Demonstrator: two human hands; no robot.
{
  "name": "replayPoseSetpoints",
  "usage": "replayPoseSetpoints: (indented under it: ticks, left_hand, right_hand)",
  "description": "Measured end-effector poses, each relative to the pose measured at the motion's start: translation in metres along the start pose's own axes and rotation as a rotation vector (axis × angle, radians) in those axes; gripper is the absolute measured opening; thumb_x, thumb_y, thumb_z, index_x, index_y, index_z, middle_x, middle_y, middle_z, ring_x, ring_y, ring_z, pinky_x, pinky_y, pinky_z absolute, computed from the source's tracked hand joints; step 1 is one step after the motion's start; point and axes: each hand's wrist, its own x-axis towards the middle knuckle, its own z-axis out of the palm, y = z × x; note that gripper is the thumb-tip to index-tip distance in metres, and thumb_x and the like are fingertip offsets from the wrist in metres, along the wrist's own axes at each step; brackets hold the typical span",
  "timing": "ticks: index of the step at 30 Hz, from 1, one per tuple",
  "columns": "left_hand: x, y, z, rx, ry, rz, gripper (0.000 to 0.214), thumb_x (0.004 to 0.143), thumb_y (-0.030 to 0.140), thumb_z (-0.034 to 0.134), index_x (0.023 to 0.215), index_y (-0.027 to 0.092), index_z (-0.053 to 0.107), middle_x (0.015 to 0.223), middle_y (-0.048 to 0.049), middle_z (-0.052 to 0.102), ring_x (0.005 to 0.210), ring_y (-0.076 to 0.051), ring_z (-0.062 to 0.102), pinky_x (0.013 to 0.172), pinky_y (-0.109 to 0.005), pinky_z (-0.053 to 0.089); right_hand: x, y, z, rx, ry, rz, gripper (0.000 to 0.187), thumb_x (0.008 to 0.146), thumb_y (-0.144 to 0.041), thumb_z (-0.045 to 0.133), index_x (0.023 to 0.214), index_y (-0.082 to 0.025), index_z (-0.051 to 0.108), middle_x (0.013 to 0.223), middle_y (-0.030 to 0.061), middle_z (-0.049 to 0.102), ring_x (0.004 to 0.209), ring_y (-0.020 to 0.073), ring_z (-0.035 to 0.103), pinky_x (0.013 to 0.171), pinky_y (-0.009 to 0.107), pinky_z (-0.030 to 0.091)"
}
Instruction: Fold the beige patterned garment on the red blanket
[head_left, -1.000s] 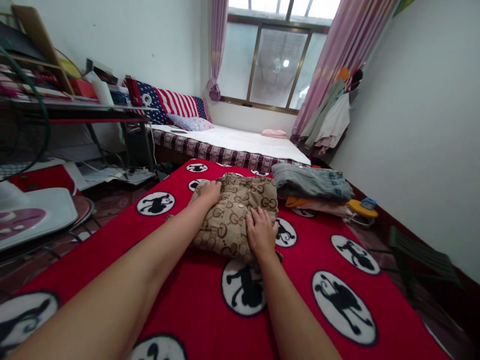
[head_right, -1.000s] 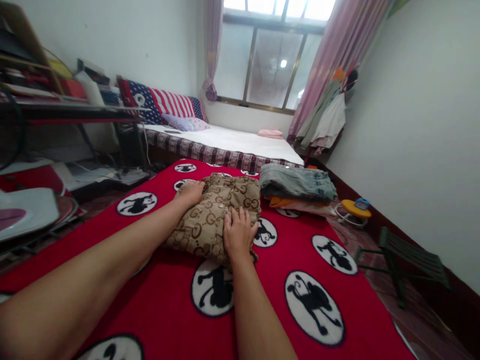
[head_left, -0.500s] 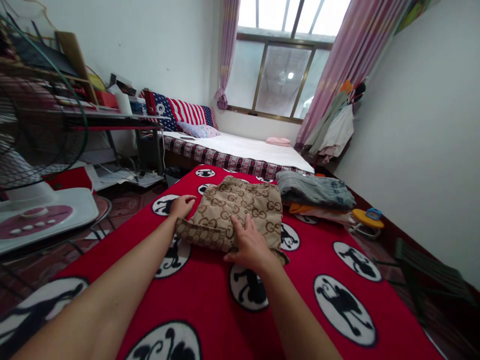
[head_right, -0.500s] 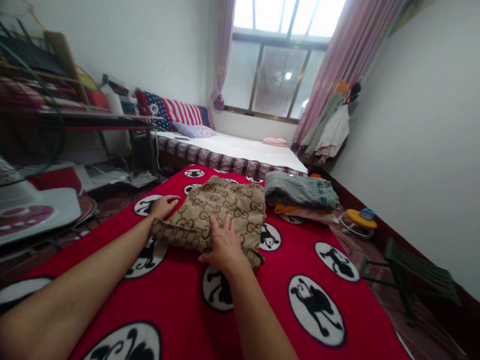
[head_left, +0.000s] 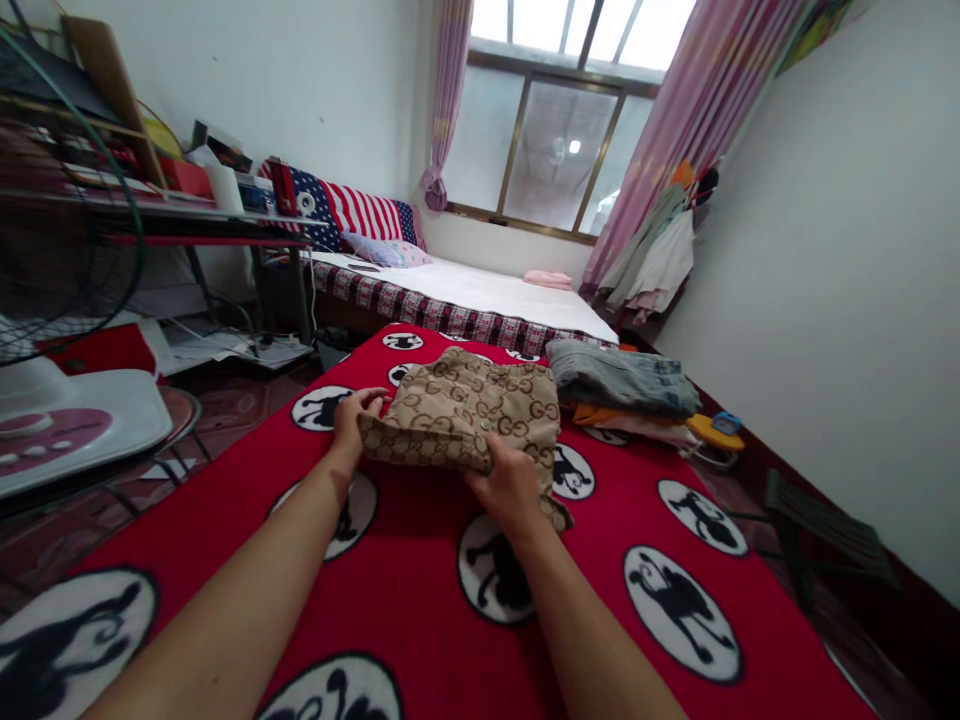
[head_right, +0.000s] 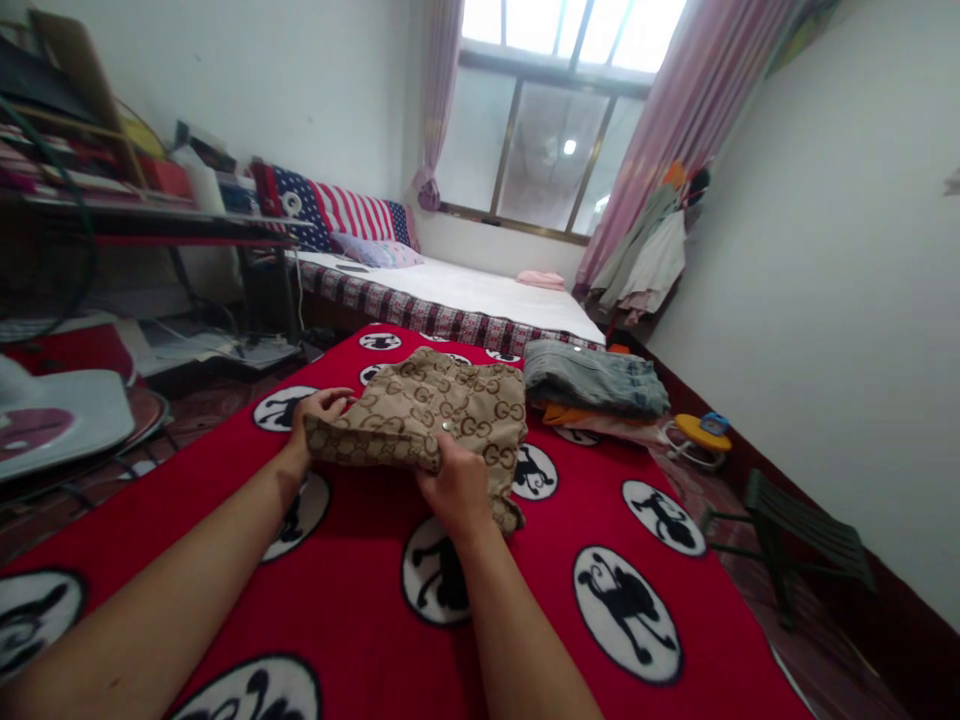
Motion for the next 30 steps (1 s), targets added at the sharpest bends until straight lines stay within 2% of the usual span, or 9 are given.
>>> replayPoseSetpoints:
  ticks: [4, 8, 11, 14, 17, 21, 24, 28, 30]
  left_hand:
    - [-0.019, 0.014, 0.028, -0.085, 0.225, -0.085, 0.043, 0.080, 0.015, 0.037, 0.119, 0.010, 0.054, 0.116, -0.0151, 0.066, 0.110, -0.020, 0.063, 0.097, -0.033, 0.049]
    - [-0.053, 0.037, 0.068, -0.146, 0.243, -0.121, 0.049, 0.084, 0.017, 0.040, 0.132, 0.011, 0.042, 0.133, -0.0192, 0.054, 0.123, -0.020, 0.055, 0.103, -0.032, 0.045]
    - [-0.072, 0.052, 0.083, -0.169, 0.184, -0.139, 0.048, 0.090, 0.024, 0.037, 0.137, 0.013, 0.036, 0.140, -0.0181, 0.048, 0.129, -0.020, 0.050, 0.105, -0.032, 0.043]
    - [-0.077, 0.056, 0.080, -0.164, 0.219, -0.191, 0.049, 0.094, 0.028, 0.030, 0.139, 0.010, 0.033, 0.144, -0.0191, 0.043, 0.134, -0.021, 0.043, 0.110, -0.032, 0.038]
    - [-0.076, 0.054, 0.076, -0.146, 0.238, -0.177, 0.051, 0.094, 0.030, 0.030, 0.139, 0.008, 0.034, 0.143, -0.0195, 0.043, 0.134, -0.022, 0.043, 0.112, -0.033, 0.035]
    - [-0.078, 0.051, 0.084, 0.066, 0.076, 0.026, 0.052, 0.089, 0.023, 0.039, 0.139, 0.009, 0.040, 0.138, -0.0193, 0.049, 0.132, -0.024, 0.045, 0.111, -0.037, 0.036]
    - [-0.072, 0.045, 0.084, 0.374, -0.158, 0.206, 0.059, 0.084, 0.025, 0.049, 0.140, 0.009, 0.043, 0.140, -0.0198, 0.050, 0.137, -0.030, 0.038, 0.114, -0.045, 0.029]
    - [-0.032, 0.020, 0.057, 0.745, -0.391, 0.312, 0.058, 0.080, 0.046, 0.057, 0.135, 0.027, 0.054, 0.151, -0.0119, 0.039, 0.143, -0.037, 0.026, 0.112, -0.064, 0.012]
    - [-0.008, 0.006, 0.041, 0.870, -0.371, 0.220, 0.063, 0.079, 0.053, 0.055, 0.136, 0.028, 0.053, 0.151, -0.0124, 0.038, 0.143, -0.038, 0.024, 0.110, -0.066, 0.013]
  right_hand:
    - [0.014, 0.006, -0.010, 0.503, 0.309, 0.223, 0.026, 0.069, -0.034, 0.067, 0.086, -0.015, 0.070, 0.071, 0.0003, 0.068, 0.067, 0.0170, 0.060, 0.063, 0.025, 0.046]
    - [0.025, -0.014, -0.045, 0.915, 0.451, 0.339, 0.036, 0.063, -0.036, 0.075, 0.092, -0.014, 0.069, 0.083, 0.0023, 0.071, 0.072, 0.0174, 0.062, 0.067, 0.029, 0.051]
    - [0.021, -0.030, -0.069, 0.994, 0.460, 0.352, 0.037, 0.059, -0.032, 0.079, 0.091, -0.016, 0.069, 0.085, 0.0023, 0.072, 0.073, 0.0178, 0.064, 0.068, 0.030, 0.052]
    - [0.017, -0.033, -0.081, 0.954, 0.415, 0.325, 0.035, 0.060, -0.030, 0.078, 0.092, -0.017, 0.070, 0.085, 0.0018, 0.073, 0.072, 0.0176, 0.064, 0.068, 0.030, 0.052]
    - [0.034, -0.032, -0.094, 0.810, 0.369, 0.198, 0.031, 0.063, -0.027, 0.076, 0.092, -0.017, 0.072, 0.082, 0.0001, 0.072, 0.070, 0.0160, 0.062, 0.064, 0.027, 0.051]
    - [0.105, -0.030, -0.137, 0.608, 0.383, -0.022, 0.031, 0.061, -0.020, 0.074, 0.092, -0.016, 0.073, 0.079, -0.0028, 0.069, 0.069, 0.0132, 0.060, 0.063, 0.025, 0.049]
    - [0.182, -0.017, -0.182, 0.551, 0.492, -0.019, 0.030, 0.066, -0.021, 0.070, 0.094, -0.011, 0.071, 0.079, -0.0014, 0.068, 0.068, 0.0103, 0.060, 0.063, 0.025, 0.049]
    - [0.266, 0.033, -0.239, 0.413, 0.629, 0.049, 0.040, 0.073, -0.021, 0.062, 0.105, 0.003, 0.063, 0.090, 0.0087, 0.068, 0.065, 0.0067, 0.059, 0.061, 0.025, 0.046]
    - [0.282, 0.071, -0.258, 0.345, 0.669, 0.046, 0.042, 0.074, -0.020, 0.061, 0.104, 0.009, 0.061, 0.093, 0.0143, 0.067, 0.063, 0.0071, 0.058, 0.059, 0.025, 0.046]
